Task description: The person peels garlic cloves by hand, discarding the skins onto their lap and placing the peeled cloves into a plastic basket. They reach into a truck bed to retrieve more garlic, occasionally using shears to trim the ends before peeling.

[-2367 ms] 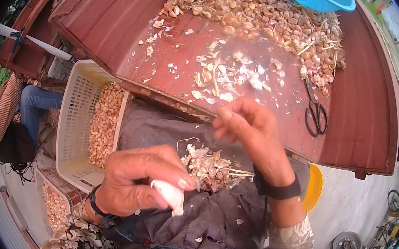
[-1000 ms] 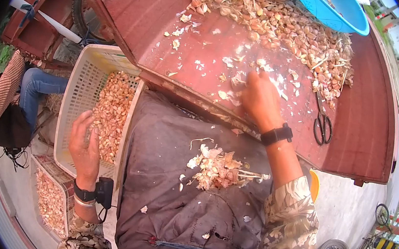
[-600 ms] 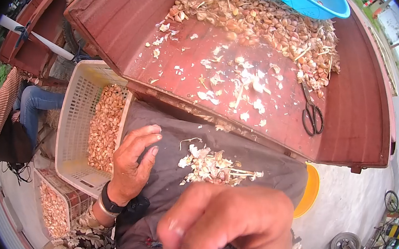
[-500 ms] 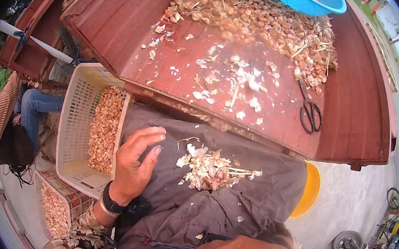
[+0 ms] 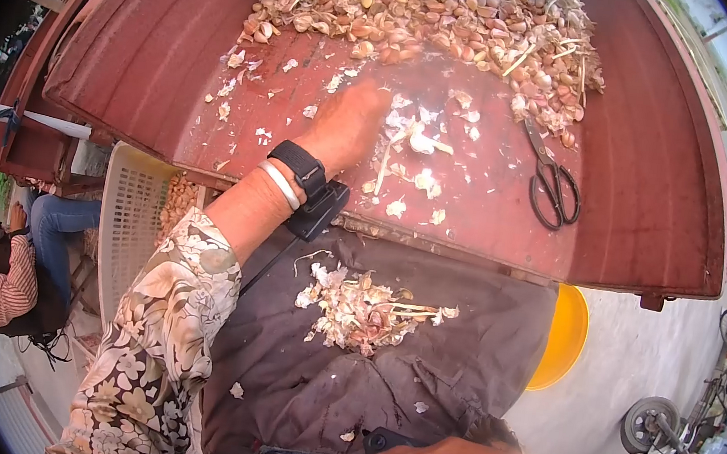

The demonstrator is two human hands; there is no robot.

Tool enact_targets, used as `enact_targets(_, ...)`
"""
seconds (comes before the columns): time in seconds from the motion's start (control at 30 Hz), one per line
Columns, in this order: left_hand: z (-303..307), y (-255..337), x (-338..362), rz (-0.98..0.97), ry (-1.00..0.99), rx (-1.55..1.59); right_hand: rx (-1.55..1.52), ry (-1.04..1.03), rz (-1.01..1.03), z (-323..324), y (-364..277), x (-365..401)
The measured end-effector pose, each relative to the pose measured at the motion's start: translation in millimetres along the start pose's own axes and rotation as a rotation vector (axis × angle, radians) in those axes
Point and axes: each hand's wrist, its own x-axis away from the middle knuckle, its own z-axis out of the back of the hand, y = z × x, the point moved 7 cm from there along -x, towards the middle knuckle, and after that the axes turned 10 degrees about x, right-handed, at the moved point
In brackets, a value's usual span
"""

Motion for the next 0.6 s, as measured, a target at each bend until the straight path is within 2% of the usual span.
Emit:
enact_targets(0.1,-2.4,0.8,-4.9,0.004,-0.068,-0.041,-0.036,-0.011,-0.007,2.8,1.1,-0.4)
enact_targets(0.23,50.9,10.3,39.6,0.017,0.271,0.336,-0.142,-0.110,-0.057,-5.1,3.4,-6.6)
enact_targets(0.3,93.2,16.6,94.2,0.055,0.371,0.538,-0.256,-0.230,-0.128,-16.5,7.2,-14.0)
enact_targets(0.37,133.3,-0.1,158.3,0.140,0.513,0.527,-0.383,-0.361,-0.213,-33.0,15.6,-21.1)
enact_targets(0.47,193.3,-73.2,262.9,0.390,0.750,0.200,-0.458,-0.312,-0.042,-43.7,25.4,-27.3)
enact_targets(0.5,210.1,-98.2,294.4,0.439,0.753,0.045,-0.474,-0.283,0.024,-45.6,27.8,-27.6)
enact_targets(0.53,224.4,-120.2,326.6,0.490,0.752,-0.114,-0.517,-0.335,-0.007,-50.6,31.9,-36.8)
enact_targets(0.6,236.3,-157.8,385.9,0.603,0.730,-0.227,-0.602,-0.404,0.011,-60.0,43.8,-46.1)
